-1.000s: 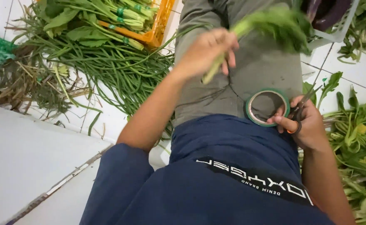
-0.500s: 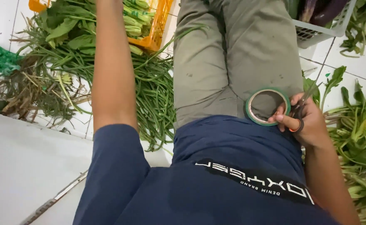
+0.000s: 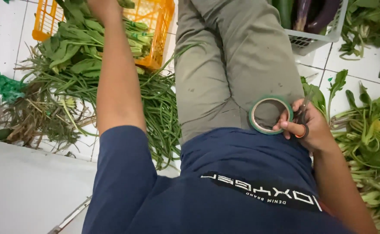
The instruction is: Bundling bunches of leafy green vegetables using green adhesive tape and scissors.
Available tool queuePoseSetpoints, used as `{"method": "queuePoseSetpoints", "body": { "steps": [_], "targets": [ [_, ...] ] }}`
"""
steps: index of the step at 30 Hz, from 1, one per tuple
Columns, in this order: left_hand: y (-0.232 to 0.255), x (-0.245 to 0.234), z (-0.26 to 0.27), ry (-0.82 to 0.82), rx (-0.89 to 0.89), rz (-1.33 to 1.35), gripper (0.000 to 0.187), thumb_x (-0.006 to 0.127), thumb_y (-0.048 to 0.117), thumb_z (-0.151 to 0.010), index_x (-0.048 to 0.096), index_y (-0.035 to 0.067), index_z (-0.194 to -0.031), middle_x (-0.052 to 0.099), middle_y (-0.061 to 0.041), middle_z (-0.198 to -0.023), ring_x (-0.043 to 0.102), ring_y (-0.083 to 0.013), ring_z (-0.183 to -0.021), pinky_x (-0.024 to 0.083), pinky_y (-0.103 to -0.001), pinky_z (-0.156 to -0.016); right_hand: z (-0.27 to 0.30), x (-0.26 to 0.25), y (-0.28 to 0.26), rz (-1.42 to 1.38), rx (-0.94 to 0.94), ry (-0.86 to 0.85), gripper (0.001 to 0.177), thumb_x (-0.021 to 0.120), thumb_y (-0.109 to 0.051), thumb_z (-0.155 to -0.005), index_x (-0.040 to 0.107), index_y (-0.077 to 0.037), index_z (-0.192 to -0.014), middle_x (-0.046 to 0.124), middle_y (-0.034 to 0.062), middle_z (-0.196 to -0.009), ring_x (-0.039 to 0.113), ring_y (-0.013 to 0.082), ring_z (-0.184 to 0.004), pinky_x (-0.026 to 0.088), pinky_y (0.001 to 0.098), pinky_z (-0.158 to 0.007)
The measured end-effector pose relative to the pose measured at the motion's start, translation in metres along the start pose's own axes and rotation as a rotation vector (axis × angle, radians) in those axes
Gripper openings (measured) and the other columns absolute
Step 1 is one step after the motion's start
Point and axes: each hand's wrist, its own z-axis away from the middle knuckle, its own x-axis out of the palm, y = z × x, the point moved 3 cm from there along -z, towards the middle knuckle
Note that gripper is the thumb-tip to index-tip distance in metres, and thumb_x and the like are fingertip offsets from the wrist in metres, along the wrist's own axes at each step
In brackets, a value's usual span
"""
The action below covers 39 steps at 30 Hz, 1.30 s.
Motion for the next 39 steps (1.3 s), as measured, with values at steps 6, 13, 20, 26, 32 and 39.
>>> {"method": "queuePoseSetpoints", "body": {
  "steps": [6,13,20,26,32,39],
  "targets": [
    [-0.047,0.003,0.048,0.046,-0.278,-0.146,0.044,0.057,0.021,-0.1,0.051,0.003,-0.14,0.062,-0.019,-0.124,0.076,-0.0316,-0.104,0.078,-0.037,-0.086,-0.001,0.001,-0.001,-0.031,-0.009,-0.013,0.047,0.071,0.008,-0.081,0.045,-0.015,-0.112,0.065,0.0136,-0.086,0.076,0.0311,-0.08,0.048,0.0236,-0.048],
    [-0.051,0.054,0.152,-0.167,0.546,-0.386,0.057,0.069,0.018,-0.101,0.037,0.02,-0.147,0.051,-0.012,-0.148,0.06,-0.0289,-0.125,0.055,-0.042,-0.101,0.011,0.02,-0.016,0.245,-0.025,0.013,0.059,0.078,0.01,-0.073,0.041,-0.01,-0.114,0.07,0.0165,-0.091,0.075,0.0271,-0.077,0.056,0.0259,-0.056],
    [0.007,0.085,0.427,-1.131,0.535,-0.303,0.049,0.07,0.009,-0.095,0.048,0.013,-0.139,0.065,-0.004,-0.126,0.062,-0.0145,-0.114,0.049,-0.029,-0.096,0.023,0.075,-0.056,0.331,-0.165,0.013,0.068,0.081,0.011,-0.072,0.035,-0.012,-0.117,0.068,0.0154,-0.109,0.076,0.0241,-0.093,0.062,0.0284,-0.074],
    [0.02,0.091,0.489,-1.279,0.66,-0.373,0.067,0.087,0.018,-0.085,0.05,0.008,-0.14,0.051,-0.012,-0.147,0.058,-0.0297,-0.137,0.047,-0.04,-0.119,0.033,0.089,-0.081,0.363,-0.297,0.002,0.071,0.08,0.008,-0.073,0.032,-0.013,-0.121,0.069,0.0195,-0.109,0.074,0.0261,-0.092,0.063,0.0346,-0.081],
    [0.016,0.098,0.503,-1.233,0.747,-0.493,0.055,0.084,0.015,-0.089,0.057,0.004,-0.136,0.054,-0.013,-0.141,0.061,-0.0308,-0.13,0.051,-0.038,-0.112,0.042,0.085,-0.078,0.53,-0.324,0.039,0.073,0.086,0.002,-0.074,0.036,-0.006,-0.126,0.064,0.0092,-0.105,0.067,0.0133,-0.081,0.054,0.0232,-0.074],
    [0.008,0.096,0.504,-1.13,0.814,-0.547,0.057,0.091,0.017,-0.084,0.06,0.005,-0.131,0.059,-0.011,-0.134,0.065,-0.0289,-0.123,0.052,-0.037,-0.107,0.044,0.086,-0.076,0.572,-0.357,-0.002,0.072,0.084,0.004,-0.077,0.031,-0.006,-0.125,0.071,0.0146,-0.11,0.07,0.0152,-0.082,0.058,0.0233,-0.072]
  ]
}}
